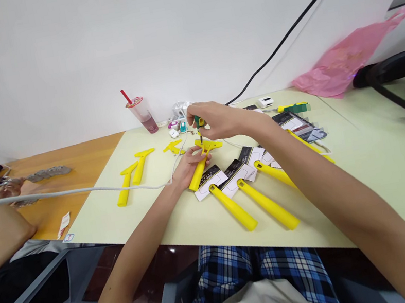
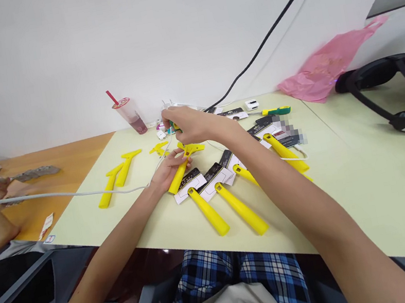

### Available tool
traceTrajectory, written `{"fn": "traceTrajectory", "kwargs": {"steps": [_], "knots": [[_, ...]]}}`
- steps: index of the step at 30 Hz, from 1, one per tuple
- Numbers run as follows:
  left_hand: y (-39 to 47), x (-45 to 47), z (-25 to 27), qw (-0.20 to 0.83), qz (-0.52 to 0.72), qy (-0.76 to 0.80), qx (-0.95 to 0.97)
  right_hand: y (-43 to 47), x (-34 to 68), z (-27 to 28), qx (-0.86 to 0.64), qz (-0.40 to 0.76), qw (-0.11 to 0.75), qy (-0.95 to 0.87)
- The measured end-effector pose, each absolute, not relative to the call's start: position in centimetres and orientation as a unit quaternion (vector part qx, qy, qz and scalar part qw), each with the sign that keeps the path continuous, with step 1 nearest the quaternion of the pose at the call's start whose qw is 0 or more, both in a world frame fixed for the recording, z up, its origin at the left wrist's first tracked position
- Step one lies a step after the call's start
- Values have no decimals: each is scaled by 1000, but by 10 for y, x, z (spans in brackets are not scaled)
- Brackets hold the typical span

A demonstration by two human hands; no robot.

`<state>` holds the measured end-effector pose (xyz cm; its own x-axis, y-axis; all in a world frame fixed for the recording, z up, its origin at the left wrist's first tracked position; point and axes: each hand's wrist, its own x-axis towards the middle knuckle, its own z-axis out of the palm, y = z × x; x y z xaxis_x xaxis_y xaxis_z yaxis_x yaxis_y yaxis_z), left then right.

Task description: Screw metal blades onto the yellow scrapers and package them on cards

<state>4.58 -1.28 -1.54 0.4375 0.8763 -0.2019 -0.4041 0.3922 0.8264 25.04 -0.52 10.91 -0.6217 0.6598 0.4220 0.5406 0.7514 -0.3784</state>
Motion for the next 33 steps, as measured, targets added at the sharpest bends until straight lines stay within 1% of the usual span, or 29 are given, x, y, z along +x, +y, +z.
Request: {"fn": "traceTrajectory", "kwargs": {"steps": [13, 19, 22, 33], "knots": [[-14, 46, -14, 773, 408, 313, 370, -1, 252, 107, -386, 75, 274, -878], [-13, 45, -15, 776, 410, 310, 366, -4, 255, 109, -360, 87, 263, -891], [-13, 46, -13, 775, 409, 311, 368, -4, 254, 109, -351, 93, 271, -891], [-14, 46, -11, 779, 409, 310, 359, -3, 254, 111, -367, 77, 284, -882]]}}
